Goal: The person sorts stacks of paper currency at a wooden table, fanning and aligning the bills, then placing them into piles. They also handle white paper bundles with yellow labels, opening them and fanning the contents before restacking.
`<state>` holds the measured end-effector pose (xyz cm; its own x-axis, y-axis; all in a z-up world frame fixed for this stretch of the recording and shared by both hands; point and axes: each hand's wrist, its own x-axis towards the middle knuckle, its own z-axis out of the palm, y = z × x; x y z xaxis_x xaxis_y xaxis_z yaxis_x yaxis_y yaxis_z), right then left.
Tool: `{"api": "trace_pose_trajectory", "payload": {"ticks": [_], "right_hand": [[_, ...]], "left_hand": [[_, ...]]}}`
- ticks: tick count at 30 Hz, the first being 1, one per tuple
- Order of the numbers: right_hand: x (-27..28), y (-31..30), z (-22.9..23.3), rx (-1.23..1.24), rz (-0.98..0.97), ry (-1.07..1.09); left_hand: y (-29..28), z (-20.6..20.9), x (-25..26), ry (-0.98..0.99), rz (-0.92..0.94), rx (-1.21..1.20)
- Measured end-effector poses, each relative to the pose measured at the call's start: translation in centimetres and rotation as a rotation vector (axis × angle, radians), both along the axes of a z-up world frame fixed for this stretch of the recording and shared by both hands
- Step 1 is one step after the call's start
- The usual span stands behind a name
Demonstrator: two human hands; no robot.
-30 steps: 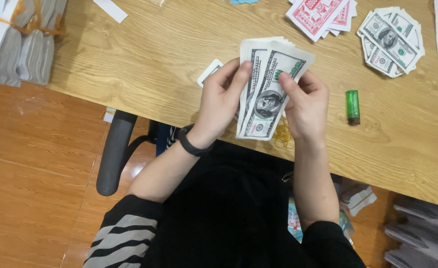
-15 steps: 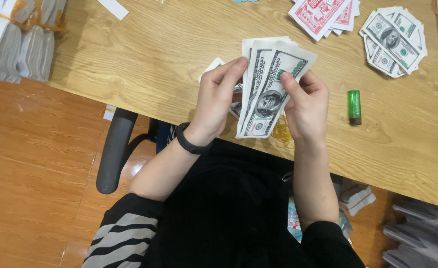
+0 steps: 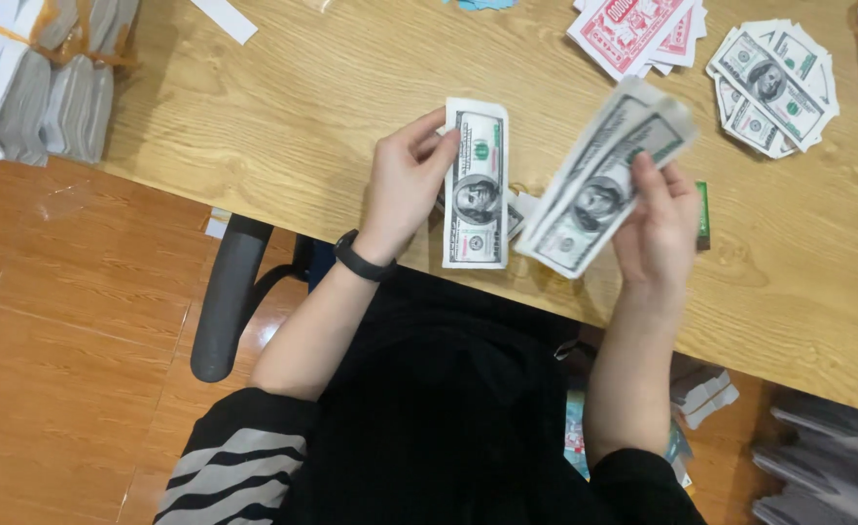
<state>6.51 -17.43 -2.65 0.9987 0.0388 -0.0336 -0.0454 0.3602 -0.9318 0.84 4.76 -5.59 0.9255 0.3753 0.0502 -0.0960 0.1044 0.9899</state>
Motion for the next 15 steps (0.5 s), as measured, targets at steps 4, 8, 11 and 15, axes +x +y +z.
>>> {"api": "trace_pose_trajectory", "payload": {"ticks": [4, 8, 11, 15], "right_hand": [[1.4, -3.6, 0.3, -0.021, 0.008, -0.003], [1.2, -1.5, -0.6, -0.029, 0.106, -0.058], [1.4, 1.2, -1.2, -0.047, 0.110, -0.166], [1.9, 3.1, -0.4, -0.296, -0.061, -0.463]], "left_hand": [[-0.1, -3.4, 0.1, 0.074, 0.146, 0.900], [-2.9, 0.0, 0.5, -0.032, 0.039, 0.612], [-4.8, 2.3, 1.8, -0.230, -0.237, 0.313], [-6.2, 2.9, 3.8, -0.214, -0.128, 0.361]]}}
